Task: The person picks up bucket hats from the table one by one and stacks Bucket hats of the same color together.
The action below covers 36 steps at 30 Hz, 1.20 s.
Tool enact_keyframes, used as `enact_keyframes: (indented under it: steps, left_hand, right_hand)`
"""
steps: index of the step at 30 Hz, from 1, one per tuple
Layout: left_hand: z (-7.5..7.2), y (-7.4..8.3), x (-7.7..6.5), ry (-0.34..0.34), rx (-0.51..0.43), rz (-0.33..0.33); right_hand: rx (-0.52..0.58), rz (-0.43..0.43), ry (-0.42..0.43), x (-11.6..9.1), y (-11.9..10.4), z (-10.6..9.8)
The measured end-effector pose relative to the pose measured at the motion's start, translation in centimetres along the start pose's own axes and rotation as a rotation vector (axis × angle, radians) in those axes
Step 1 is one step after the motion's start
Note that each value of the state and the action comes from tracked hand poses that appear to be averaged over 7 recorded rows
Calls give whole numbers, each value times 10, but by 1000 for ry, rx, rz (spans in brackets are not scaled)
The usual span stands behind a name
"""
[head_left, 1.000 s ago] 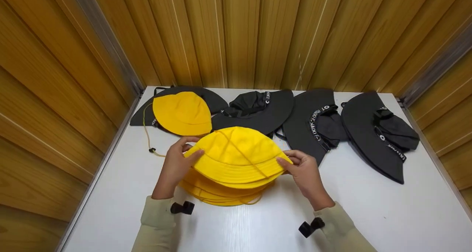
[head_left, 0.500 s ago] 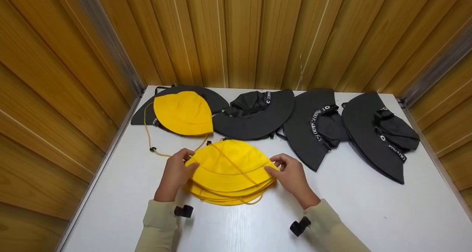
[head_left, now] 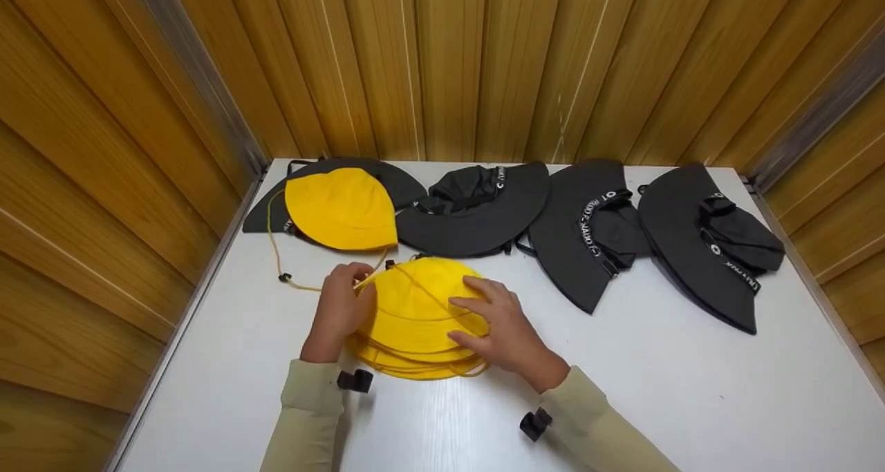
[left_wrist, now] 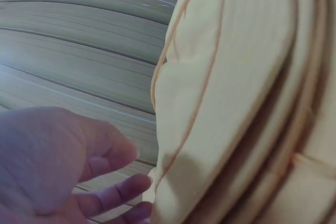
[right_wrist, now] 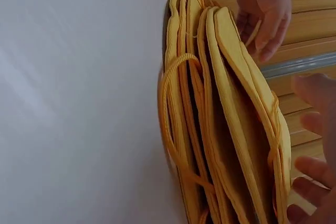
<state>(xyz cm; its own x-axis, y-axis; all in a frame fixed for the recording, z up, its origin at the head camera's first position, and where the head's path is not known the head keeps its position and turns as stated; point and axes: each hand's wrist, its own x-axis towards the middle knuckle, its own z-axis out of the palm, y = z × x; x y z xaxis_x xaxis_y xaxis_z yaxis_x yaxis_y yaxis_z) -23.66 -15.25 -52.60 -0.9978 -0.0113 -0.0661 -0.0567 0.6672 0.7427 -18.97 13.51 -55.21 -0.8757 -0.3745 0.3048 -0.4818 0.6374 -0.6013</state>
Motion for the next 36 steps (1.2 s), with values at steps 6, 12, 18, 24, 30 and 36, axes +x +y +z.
enact_keyframes:
  steps: [6,12,18,24,30,36]
  left_hand:
    - [-1,9,25,-94,-156,-72]
    - [-6,14,58,-116,-303,-247]
    - [-25,5,72,-46,-413,-426]
    - [-33,-7,76,18,-622,-489]
    - [-29,-15,82,105,-1244,-597]
    - [-28,-14,84,160,-1477,-672]
  right_hand:
    - [-45,97,-168,-2,-2,13]
    - [-64,160,-210,2,-2,13]
    - [-68,187,-266,11,-4,16]
    - [-28,253,-289,12,-3,16]
    - [-20,265,-306,13,-3,17]
    - [-9,266,-310,14,-3,17]
